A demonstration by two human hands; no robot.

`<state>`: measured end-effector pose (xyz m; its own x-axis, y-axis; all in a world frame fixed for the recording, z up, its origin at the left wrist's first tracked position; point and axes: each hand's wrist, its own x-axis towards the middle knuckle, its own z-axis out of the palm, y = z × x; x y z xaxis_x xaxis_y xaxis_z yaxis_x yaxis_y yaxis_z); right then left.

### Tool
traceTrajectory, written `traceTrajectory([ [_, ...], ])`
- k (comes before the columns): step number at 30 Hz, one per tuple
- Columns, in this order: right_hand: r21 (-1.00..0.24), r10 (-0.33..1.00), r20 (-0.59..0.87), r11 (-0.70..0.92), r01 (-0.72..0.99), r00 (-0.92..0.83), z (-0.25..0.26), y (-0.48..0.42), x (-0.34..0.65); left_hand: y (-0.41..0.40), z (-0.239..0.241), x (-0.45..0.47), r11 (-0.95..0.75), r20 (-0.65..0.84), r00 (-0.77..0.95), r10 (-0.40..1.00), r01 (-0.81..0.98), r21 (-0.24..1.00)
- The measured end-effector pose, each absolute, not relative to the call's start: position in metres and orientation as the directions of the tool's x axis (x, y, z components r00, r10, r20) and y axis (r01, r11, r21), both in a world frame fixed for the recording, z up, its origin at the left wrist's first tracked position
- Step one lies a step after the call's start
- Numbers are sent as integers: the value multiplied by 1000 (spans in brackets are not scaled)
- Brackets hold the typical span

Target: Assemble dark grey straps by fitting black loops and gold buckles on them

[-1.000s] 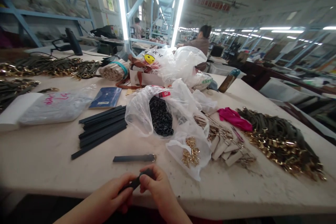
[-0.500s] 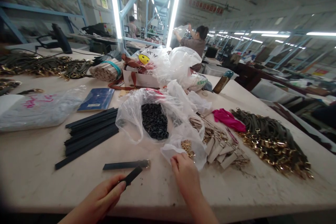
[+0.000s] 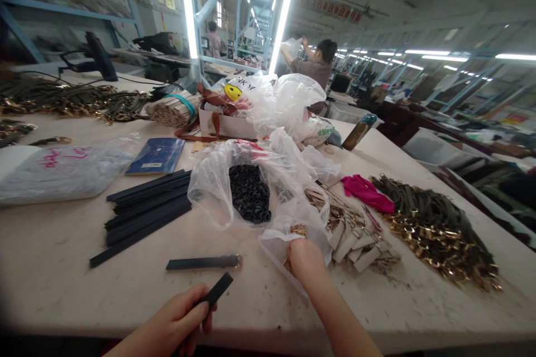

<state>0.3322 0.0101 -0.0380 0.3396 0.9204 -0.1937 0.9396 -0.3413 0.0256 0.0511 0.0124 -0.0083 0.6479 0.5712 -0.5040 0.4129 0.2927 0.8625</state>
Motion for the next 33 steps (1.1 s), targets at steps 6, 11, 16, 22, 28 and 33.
traceTrajectory([
  [6, -32, 932, -106, -353, 935, 348, -26, 4, 332, 6, -2, 42, 223, -467, 656, 592, 424, 878],
  [11, -298, 949, -71, -314, 901, 307, -8, -10, 314, 3, 0, 43, 262, -432, 632, 644, 348, 900],
  [16, -952, 951, -276, -290, 96, 141, -1, -24, 240, 7, 7, 54, 301, -318, 597, 737, 131, 944],
  [22, -876, 944, -324, -276, -396, 58, -5, -31, 183, 10, 8, 48, 437, -397, 474, 786, 29, 899],
  [28, -867, 948, -319, -285, -409, 14, -18, -30, 178, 12, 5, 46, 529, -427, 532, 731, -47, 847],
  [33, -956, 963, -244, -220, -195, 111, -26, -27, 185, 20, 4, 49, 439, -438, 541, 718, 136, 888],
])
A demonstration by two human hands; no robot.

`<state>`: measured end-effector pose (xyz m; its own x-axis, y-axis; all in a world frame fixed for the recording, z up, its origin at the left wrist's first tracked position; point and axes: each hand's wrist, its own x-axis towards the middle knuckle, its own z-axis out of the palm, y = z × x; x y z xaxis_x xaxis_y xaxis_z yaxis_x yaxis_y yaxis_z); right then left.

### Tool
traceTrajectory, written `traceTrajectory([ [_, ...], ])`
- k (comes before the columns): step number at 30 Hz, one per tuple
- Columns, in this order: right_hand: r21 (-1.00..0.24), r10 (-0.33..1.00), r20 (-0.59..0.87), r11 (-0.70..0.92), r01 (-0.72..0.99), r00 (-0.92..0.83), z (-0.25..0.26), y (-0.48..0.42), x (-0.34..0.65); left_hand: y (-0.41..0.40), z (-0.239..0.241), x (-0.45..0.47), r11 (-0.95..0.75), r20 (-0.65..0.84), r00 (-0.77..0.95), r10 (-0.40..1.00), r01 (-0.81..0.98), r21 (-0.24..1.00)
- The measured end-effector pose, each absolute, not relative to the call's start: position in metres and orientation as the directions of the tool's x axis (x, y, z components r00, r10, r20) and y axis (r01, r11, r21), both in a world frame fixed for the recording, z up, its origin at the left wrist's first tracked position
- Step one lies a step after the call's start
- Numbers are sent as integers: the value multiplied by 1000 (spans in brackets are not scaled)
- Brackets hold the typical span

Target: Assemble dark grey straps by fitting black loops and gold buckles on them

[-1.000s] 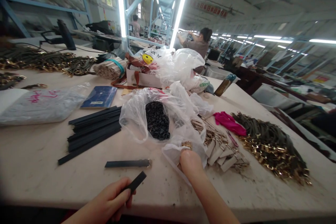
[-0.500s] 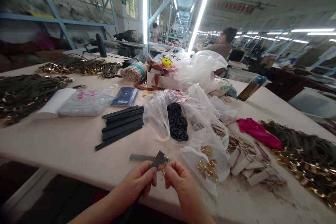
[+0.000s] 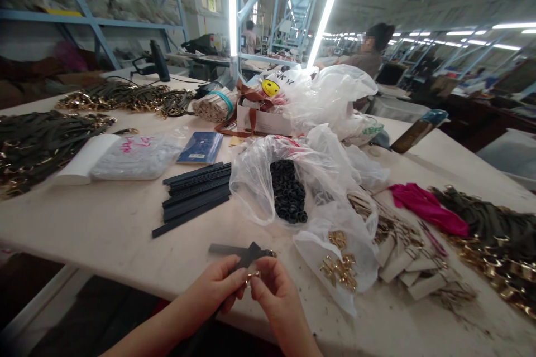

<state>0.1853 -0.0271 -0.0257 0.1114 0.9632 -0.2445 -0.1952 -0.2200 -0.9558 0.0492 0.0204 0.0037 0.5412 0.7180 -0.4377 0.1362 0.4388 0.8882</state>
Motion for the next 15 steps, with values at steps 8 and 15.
traceTrajectory([
  [8, -959, 940, -232, -179, -218, 250, -27, -21, 195, 25, -3, 38, 216, -337, 577, 744, 268, 939],
  [15, -664, 860, -495, -282, -692, 125, -19, -25, 173, 23, 10, 35, -144, -193, 641, 742, 434, 889],
])
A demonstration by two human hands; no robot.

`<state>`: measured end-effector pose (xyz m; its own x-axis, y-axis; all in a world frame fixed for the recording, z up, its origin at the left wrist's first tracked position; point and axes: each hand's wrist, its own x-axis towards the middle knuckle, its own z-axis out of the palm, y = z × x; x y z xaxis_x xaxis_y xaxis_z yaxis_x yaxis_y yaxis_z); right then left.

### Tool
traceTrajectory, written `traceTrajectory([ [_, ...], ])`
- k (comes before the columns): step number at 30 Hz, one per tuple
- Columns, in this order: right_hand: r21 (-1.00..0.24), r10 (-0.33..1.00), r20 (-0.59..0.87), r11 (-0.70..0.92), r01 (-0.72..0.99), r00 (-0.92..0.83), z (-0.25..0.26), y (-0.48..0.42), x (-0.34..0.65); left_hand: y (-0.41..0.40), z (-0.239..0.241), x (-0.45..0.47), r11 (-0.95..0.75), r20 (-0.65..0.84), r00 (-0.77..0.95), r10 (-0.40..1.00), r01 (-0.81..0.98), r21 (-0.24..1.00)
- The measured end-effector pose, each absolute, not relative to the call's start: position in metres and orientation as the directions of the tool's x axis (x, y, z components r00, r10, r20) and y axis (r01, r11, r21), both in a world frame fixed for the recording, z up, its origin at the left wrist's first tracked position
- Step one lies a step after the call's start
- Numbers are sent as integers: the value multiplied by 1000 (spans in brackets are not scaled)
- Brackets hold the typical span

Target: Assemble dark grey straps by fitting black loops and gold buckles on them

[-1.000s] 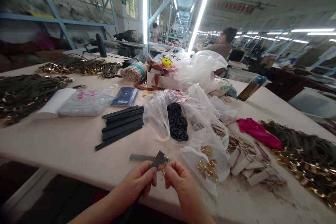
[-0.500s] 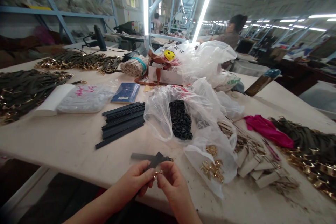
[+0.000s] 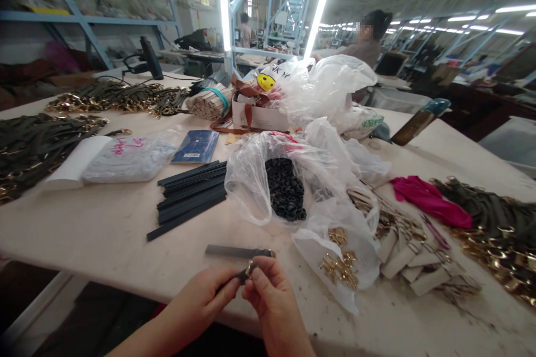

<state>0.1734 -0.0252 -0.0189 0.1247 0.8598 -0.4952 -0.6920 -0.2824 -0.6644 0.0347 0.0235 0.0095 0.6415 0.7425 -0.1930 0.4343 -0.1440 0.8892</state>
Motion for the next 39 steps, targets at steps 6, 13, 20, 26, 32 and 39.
traceTrajectory([
  [6, -736, 854, -464, -224, -638, 235, -24, -30, 171, 22, 10, 43, -140, -238, 649, 723, 475, 869],
  [13, -871, 894, -349, -198, -450, 282, -24, -31, 169, 17, 9, 40, 129, -297, 633, 715, 298, 946],
  [20, -944, 924, -267, -192, -269, 275, -27, -40, 165, 14, -1, 43, 294, -376, 604, 702, 235, 926],
  [26, -977, 939, -202, -172, -128, 278, -33, -48, 166, 8, -2, 39, 294, -399, 576, 713, 271, 916],
  [32, -921, 965, 83, -21, 389, 247, -35, -56, 172, -2, -8, 36, 229, -396, 512, 762, 359, 905],
  [39, -962, 981, 16, -37, 269, 193, -24, -50, 180, 6, 0, 34, 266, -411, 582, 702, 322, 909],
])
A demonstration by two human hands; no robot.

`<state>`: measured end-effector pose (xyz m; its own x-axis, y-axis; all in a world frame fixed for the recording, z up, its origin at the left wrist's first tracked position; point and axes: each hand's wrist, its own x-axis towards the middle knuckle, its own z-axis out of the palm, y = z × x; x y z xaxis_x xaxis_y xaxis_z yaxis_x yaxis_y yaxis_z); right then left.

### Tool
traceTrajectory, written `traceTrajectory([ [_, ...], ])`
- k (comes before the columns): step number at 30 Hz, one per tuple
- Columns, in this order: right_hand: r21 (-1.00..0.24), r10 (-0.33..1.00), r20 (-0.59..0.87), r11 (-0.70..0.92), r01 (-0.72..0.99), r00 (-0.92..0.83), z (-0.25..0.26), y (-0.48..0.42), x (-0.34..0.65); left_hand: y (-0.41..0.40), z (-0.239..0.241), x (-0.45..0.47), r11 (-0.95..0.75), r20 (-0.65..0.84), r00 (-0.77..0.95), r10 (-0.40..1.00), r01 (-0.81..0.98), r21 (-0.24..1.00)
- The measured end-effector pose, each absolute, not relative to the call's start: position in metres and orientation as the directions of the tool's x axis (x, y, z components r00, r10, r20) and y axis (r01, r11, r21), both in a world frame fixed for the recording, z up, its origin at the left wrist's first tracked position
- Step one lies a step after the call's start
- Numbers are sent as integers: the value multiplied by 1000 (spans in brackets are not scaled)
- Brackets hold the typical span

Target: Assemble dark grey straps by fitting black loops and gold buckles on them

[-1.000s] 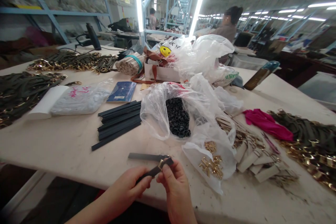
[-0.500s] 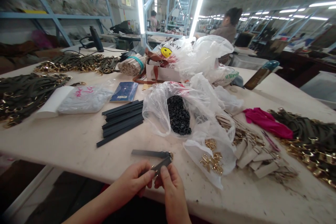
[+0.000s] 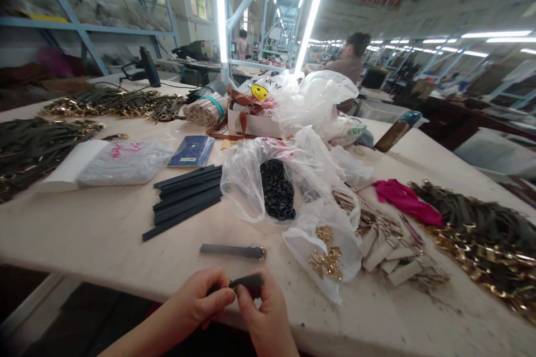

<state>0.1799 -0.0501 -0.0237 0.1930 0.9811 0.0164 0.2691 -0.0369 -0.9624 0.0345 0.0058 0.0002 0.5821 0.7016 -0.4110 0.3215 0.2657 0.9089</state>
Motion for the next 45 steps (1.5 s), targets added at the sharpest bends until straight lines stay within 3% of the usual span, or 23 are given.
traceTrajectory([
  [4, -936, 996, 84, 69, 344, 30, -14, -45, 187, 14, -12, 37, 266, -391, 558, 732, 296, 918],
  [7, -913, 985, -19, 52, 405, -169, -5, -32, 208, 18, -21, 37, 265, -338, 589, 734, 210, 941],
  [10, -854, 998, -30, -1, 521, -47, -2, -4, 241, 20, -21, 37, 262, -343, 651, 677, 223, 939],
  [13, -605, 982, 123, -40, 795, 143, -6, 34, 268, 24, -22, 40, 289, -392, 615, 684, 264, 920],
  [17, -121, 981, 153, -104, 987, 122, -16, 72, 270, 30, -31, 43, 311, -416, 587, 695, 276, 909],
  [20, 4, 977, 158, -147, 989, 144, -26, 86, 259, 31, -37, 43, 294, -413, 587, 696, 292, 910],
  [28, -110, 969, 207, -117, 987, 138, -25, 91, 259, 28, -32, 39, 268, -391, 544, 742, 294, 918],
  [32, -252, 954, 248, -107, 962, 171, -15, 80, 258, 30, -26, 38, 236, -345, 474, 810, 275, 932],
  [34, -398, 958, 230, -66, 915, 169, -12, 69, 250, 33, -17, 39, 184, -302, 455, 838, 285, 941],
  [36, -692, 973, 161, -9, 722, 166, -10, 55, 238, 36, -5, 40, 117, -250, 441, 862, 307, 945],
  [37, -838, 981, 99, -7, 546, 164, -10, 47, 231, 38, 0, 41, 78, -220, 431, 875, 322, 943],
  [39, -987, 988, -60, -80, 142, 142, -8, 33, 219, 40, 10, 44, 4, -161, 409, 898, 358, 934],
  [42, -945, 968, -236, -207, -252, 90, -4, 16, 207, 39, 18, 47, -84, -96, 402, 910, 407, 910],
  [45, -880, 960, -261, -196, -433, 96, 0, 6, 201, 34, 11, 45, -138, -77, 422, 903, 457, 879],
])
